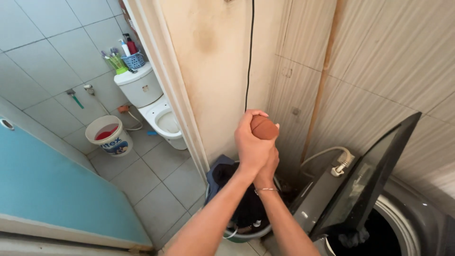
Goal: Moving clothes from a basket into a washing machine and sorting them.
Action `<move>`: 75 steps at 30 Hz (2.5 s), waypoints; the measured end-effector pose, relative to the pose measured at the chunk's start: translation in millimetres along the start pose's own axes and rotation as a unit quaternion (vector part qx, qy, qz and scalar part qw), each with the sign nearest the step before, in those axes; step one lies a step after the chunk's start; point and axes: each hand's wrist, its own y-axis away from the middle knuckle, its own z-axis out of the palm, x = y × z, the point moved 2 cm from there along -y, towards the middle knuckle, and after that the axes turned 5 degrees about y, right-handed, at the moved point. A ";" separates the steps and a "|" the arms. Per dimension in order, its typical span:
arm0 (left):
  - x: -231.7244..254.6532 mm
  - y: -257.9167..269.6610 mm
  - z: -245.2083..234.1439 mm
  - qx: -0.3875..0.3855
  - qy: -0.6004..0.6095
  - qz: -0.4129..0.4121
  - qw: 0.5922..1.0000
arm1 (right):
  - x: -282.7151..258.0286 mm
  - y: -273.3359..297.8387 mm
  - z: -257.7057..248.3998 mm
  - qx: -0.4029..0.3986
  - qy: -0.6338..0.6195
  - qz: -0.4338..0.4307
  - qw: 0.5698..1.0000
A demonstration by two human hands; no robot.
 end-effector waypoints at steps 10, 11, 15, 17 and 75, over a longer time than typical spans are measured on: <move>12.8 14.7 20.5 0.119 -0.021 -0.031 0.992 | 29.6 -0.9 7.7 0.079 0.032 -0.023 0.996; 14.9 16.7 20.9 0.120 -0.022 -0.029 0.992 | 34.6 0.4 9.5 0.081 0.032 -0.024 0.996; 8.8 29.7 20.1 0.121 -0.015 -0.038 0.992 | 51.8 7.5 12.4 0.084 0.033 -0.024 0.996; 9.3 34.7 17.4 0.108 -0.009 -0.036 0.994 | 56.2 9.4 11.6 0.089 0.037 -0.027 0.995; -97.4 15.3 -73.0 -0.218 0.054 -0.082 0.971 | -48.9 -24.7 -96.2 -0.152 -0.195 0.001 0.969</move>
